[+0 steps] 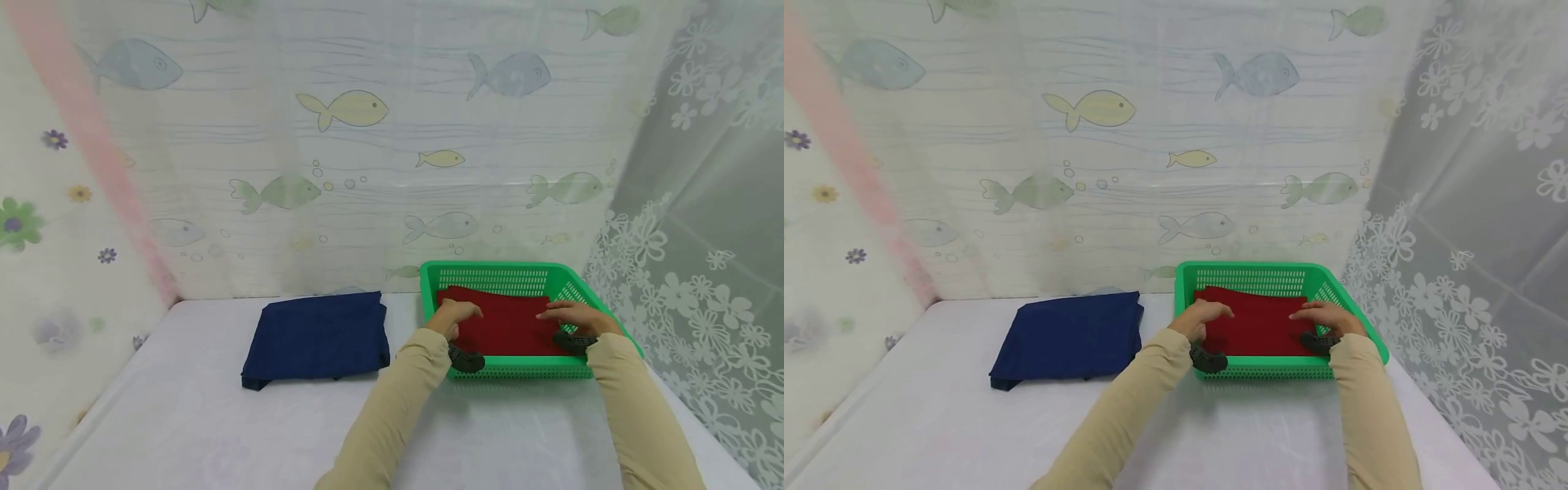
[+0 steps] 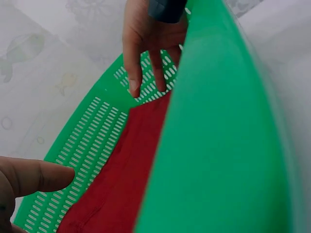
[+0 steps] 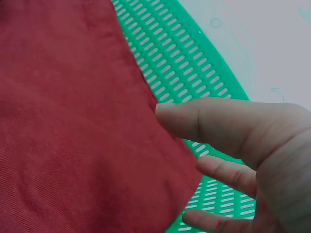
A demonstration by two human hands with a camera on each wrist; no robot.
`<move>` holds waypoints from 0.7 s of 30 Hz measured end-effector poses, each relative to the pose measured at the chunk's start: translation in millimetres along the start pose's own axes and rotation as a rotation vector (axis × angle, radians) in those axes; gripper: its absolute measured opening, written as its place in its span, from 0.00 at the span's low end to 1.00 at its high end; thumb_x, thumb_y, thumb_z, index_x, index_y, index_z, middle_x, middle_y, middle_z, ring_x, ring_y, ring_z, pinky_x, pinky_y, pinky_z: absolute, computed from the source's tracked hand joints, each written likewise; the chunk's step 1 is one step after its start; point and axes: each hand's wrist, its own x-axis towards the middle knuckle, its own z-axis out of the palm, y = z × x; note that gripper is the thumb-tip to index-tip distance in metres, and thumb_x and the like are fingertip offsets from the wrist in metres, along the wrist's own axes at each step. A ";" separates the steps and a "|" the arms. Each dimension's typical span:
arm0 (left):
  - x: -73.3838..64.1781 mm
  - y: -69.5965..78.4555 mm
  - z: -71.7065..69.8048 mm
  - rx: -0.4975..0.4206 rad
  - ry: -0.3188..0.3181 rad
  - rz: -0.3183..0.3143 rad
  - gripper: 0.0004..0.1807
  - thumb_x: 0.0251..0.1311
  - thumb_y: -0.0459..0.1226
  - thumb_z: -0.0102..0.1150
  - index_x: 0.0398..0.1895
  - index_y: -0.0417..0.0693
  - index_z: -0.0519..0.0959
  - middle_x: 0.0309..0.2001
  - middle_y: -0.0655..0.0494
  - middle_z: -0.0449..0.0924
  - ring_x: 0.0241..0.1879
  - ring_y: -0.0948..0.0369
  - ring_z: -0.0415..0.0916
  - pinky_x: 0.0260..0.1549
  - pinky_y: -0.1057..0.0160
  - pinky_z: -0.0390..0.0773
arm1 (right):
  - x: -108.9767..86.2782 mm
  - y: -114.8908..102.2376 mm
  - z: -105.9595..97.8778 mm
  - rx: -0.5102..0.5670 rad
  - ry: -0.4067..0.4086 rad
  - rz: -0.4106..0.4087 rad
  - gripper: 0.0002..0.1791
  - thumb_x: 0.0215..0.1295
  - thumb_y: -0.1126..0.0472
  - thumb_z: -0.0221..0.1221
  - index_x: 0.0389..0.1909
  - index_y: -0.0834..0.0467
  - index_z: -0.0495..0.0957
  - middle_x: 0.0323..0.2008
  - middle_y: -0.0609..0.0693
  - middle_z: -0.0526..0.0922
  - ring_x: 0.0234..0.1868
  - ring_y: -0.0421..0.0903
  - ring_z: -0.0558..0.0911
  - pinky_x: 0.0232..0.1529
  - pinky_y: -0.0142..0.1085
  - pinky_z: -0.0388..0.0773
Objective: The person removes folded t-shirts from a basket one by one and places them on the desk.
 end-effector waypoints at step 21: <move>5.0 0.2 2.4 -0.072 0.002 -0.043 0.52 0.60 0.39 0.61 0.77 0.43 0.36 0.75 0.45 0.41 0.52 0.57 0.64 0.47 0.61 0.71 | 4.2 9.4 -6.7 -0.225 -0.052 -0.042 0.36 0.73 0.50 0.46 0.68 0.76 0.56 0.67 0.78 0.48 0.64 0.74 0.60 0.57 0.66 0.60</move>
